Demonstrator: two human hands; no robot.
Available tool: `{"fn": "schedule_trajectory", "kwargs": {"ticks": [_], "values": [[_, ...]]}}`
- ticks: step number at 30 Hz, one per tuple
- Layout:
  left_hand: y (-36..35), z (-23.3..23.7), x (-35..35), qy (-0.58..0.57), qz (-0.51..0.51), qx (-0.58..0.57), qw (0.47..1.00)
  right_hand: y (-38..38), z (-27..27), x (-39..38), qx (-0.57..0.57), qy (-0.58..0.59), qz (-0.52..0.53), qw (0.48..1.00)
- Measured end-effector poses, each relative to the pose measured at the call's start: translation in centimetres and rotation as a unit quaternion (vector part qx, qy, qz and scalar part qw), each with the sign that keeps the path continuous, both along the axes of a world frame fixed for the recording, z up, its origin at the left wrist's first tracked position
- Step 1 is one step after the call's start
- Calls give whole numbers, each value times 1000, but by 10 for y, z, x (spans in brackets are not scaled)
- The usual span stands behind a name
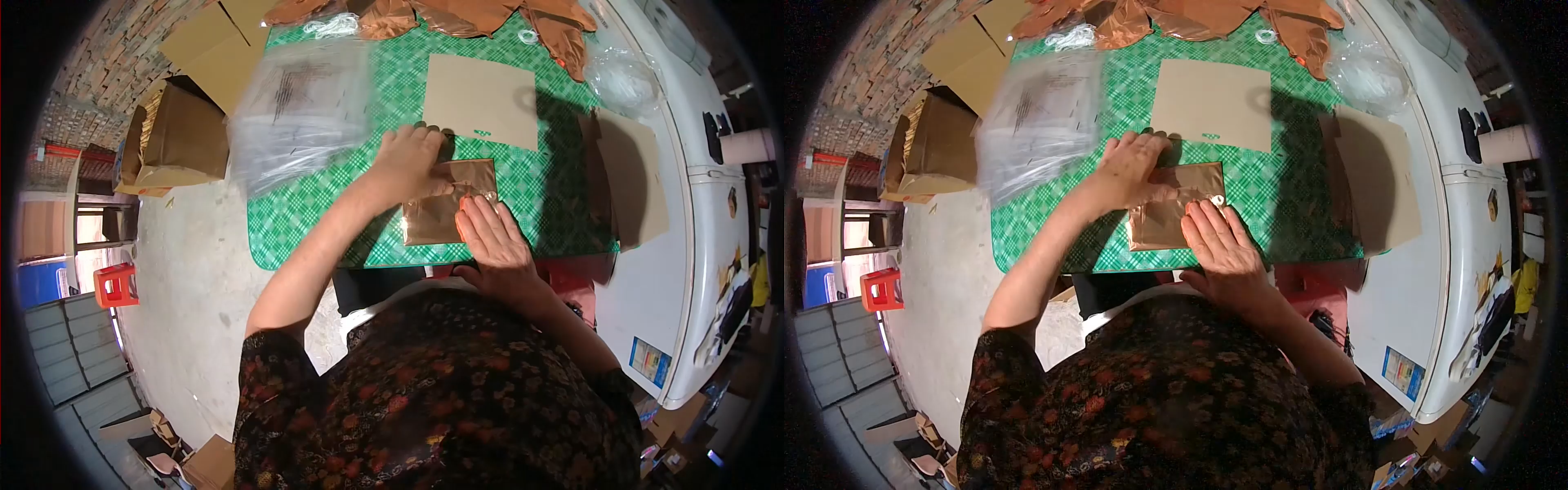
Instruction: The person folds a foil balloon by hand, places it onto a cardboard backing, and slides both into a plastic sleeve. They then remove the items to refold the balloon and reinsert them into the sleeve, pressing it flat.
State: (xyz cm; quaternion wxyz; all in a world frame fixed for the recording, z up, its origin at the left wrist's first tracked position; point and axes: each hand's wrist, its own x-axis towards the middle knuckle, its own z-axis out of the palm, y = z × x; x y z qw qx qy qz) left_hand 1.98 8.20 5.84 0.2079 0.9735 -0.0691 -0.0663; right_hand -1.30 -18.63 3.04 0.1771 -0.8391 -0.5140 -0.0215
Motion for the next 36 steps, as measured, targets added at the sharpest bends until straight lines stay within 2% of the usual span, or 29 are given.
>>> {"fn": "schedule_trajectory", "kwargs": {"ticks": [5, 8, 11, 14, 20, 23, 27, 31, 32, 33, 36], "values": [[0, 16, 31, 155, -55, 23, 986, -1, -3, 0, -7, 2, 3, 1000], [-3, 18, 42, 166, -89, 56, 980, -2, -5, 0, -20, 6, 3, 1000], [0, 27, 45, 206, -75, -14, 975, -2, -7, 0, -32, -7, 3, 999], [5, 22, 44, 245, -53, -131, 959, -3, -8, 0, -38, -18, 2, 999], [3, 9, 44, 297, -48, -180, 936, -4, -14, 0, -44, -42, 1, 998], [1, 10, 45, 280, -61, -132, 949, -4, -15, 0, -22, -16, 5, 1000], [3, 5, 38, 239, -55, -165, 955, -5, -17, 2, -39, -19, 14, 999], [18, 1, 29, 235, -57, -215, 946, -9, 3, 20, 51, 48, -28, 997], [24, 8, 22, 235, -43, -204, 949, -9, -7, 33, 109, 16, -51, 993], [33, 13, 14, 240, -26, -228, 943, -9, 12, 44, 98, 13, -65, 993], [62, 25, -17, 243, 46, -306, 919, -8, 2, 92, 37, -106, -139, 984]]}}
